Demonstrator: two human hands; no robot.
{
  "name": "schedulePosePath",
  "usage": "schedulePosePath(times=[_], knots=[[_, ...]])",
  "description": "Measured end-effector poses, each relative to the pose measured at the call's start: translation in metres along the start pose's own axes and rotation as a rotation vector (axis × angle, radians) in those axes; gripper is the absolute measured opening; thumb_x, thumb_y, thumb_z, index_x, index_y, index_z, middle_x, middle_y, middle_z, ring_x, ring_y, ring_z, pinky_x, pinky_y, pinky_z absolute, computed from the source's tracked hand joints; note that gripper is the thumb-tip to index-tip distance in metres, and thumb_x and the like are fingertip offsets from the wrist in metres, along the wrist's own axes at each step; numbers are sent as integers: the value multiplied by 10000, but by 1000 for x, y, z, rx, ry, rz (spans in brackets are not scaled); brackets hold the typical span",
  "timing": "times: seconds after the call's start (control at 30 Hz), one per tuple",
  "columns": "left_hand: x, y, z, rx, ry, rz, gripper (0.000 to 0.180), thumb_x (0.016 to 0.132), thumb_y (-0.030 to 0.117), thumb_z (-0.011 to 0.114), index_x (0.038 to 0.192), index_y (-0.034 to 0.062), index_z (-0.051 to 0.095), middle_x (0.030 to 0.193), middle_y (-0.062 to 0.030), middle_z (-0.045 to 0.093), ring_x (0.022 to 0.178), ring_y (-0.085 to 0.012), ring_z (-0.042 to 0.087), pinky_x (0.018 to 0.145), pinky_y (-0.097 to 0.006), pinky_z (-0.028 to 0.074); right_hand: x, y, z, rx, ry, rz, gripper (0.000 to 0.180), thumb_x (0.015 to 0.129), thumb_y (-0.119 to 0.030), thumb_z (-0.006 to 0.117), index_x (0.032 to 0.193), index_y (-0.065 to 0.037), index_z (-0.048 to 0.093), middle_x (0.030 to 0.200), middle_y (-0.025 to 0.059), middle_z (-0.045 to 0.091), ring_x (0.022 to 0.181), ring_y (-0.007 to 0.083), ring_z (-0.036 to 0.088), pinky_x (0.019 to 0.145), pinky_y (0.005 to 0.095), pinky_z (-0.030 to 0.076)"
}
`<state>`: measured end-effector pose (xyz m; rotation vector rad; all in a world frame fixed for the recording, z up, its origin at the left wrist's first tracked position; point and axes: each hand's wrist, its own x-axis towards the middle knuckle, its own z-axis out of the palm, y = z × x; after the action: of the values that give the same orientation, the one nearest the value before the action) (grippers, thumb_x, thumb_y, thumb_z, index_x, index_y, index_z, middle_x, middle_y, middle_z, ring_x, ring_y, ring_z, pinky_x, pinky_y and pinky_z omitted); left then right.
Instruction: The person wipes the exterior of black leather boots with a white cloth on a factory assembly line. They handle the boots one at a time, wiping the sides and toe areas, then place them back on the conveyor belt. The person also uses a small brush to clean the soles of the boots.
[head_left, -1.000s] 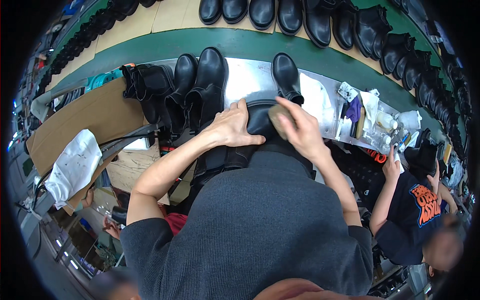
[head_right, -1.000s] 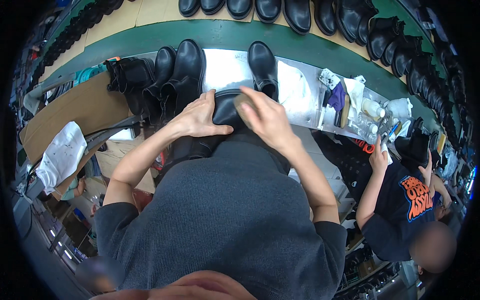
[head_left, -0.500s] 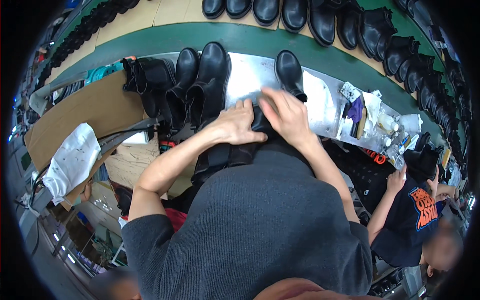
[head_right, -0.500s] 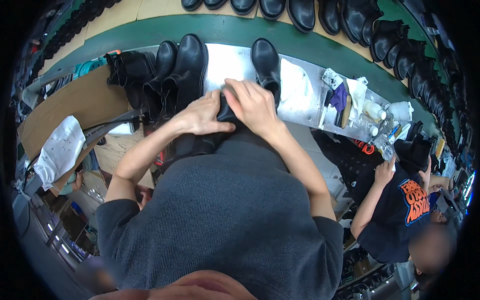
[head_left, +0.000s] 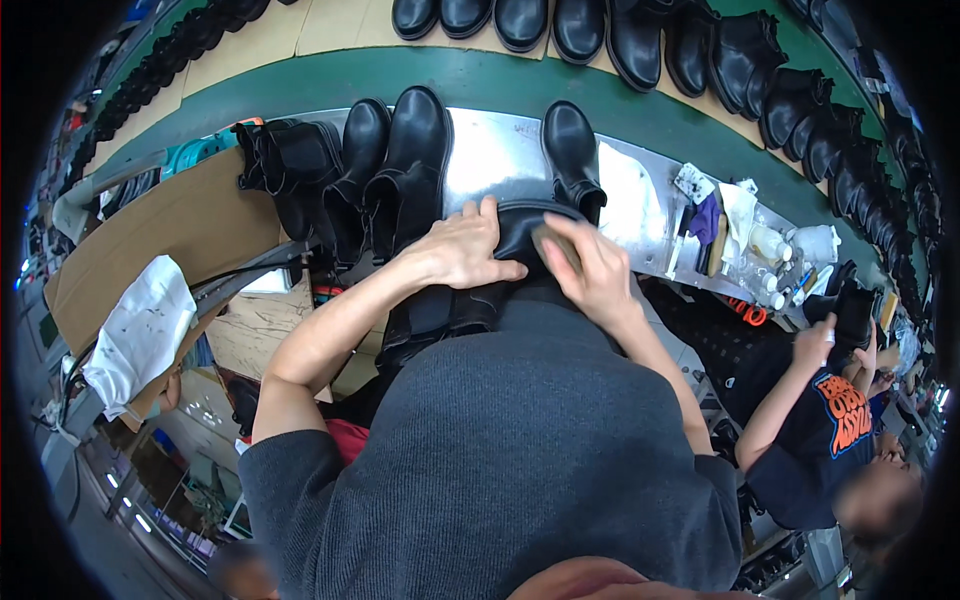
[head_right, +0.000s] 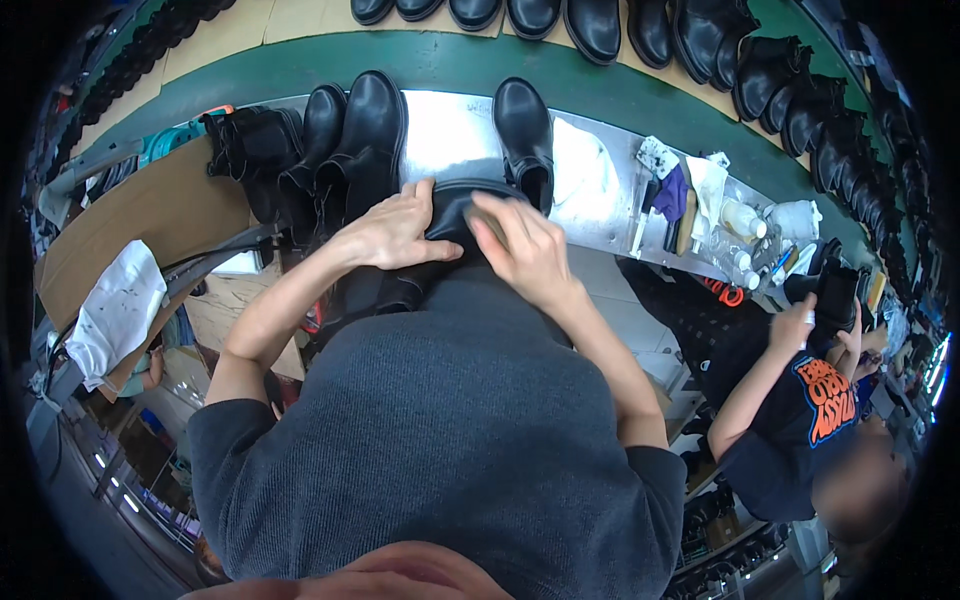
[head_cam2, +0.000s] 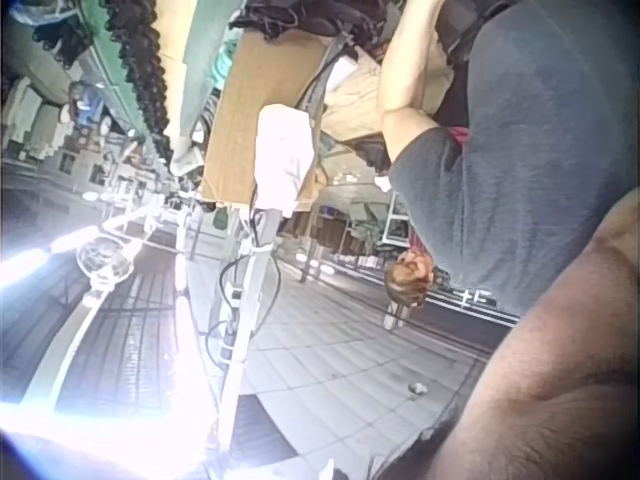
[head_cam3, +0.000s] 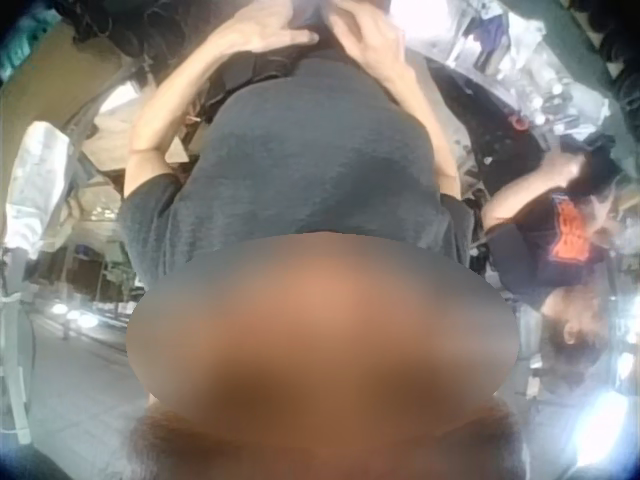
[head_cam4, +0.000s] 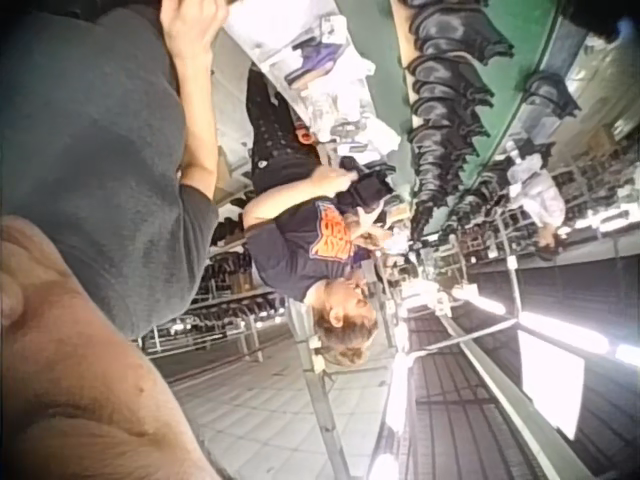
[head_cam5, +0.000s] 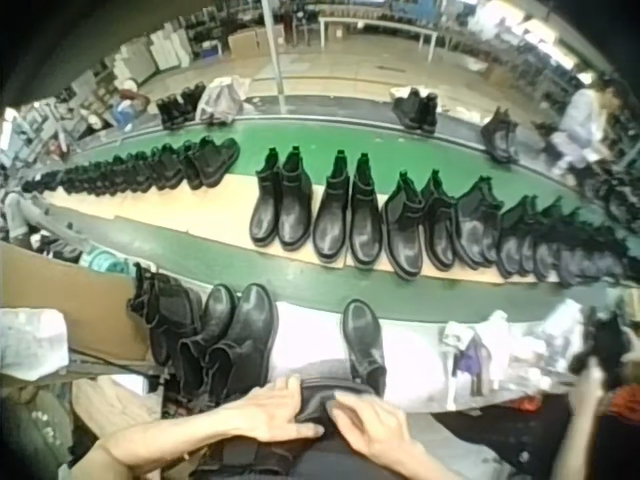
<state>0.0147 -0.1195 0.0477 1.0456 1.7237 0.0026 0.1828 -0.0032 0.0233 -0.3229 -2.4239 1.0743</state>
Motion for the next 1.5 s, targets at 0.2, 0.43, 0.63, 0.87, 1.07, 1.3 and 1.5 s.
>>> schedulePosePath(times=[0.2,0.43,0.63,0.87,1.07,1.3,1.5], knots=[[-5,5,-2,66,28,31,1075,807,568,591,1437,-119,56,1098,-398,478,1014,-483,547,929,-448,441,13,0,2,-3,6,-47,270,781,-38,698,1032,0,606,862,111,661,719,261,654,626,331,525],[3,7,-3,95,-12,19,1042,827,568,572,1433,-117,73,1143,-409,450,1060,-491,527,951,-458,430,40,11,16,7,37,-96,265,786,-51,694,1033,-9,608,792,111,633,672,264,626,594,338,503],[-1,7,-8,76,-16,8,1009,845,571,547,1414,-136,106,1149,-403,456,1054,-487,526,951,-471,434,13,9,-3,-1,-31,-59,273,778,-55,704,1031,-12,610,795,105,633,666,239,628,578,321,504],[0,7,-12,73,-23,5,985,826,548,576,1408,-122,151,1211,-391,444,1117,-491,508,927,-508,453,18,11,-1,2,-31,-66,273,772,-53,709,1028,-16,619,778,91,624,657,233,622,567,320,500],[9,8,-11,146,-64,23,963,840,570,551,1376,-150,200,1150,-398,457,1048,-479,532,937,-475,441,52,18,15,13,-27,-110,278,778,-53,702,1035,-10,606,770,98,615,646,250,609,565,334,495],[3,7,-13,89,15,30,952,839,554,560,1381,-138,194,1129,-385,470,1040,-483,539,922,-480,447,27,14,-5,31,-68,-59,267,784,-63,698,1034,-10,620,787,95,627,642,249,606,577,322,500],[1,9,-14,112,-1,23,984,829,536,578,1405,-133,142,1132,-393,470,1045,-484,536,929,-474,442,22,9,-12,32,-84,-58,270,775,-62,705,1030,-22,623,788,87,618,660,235,612,577,327,499]])
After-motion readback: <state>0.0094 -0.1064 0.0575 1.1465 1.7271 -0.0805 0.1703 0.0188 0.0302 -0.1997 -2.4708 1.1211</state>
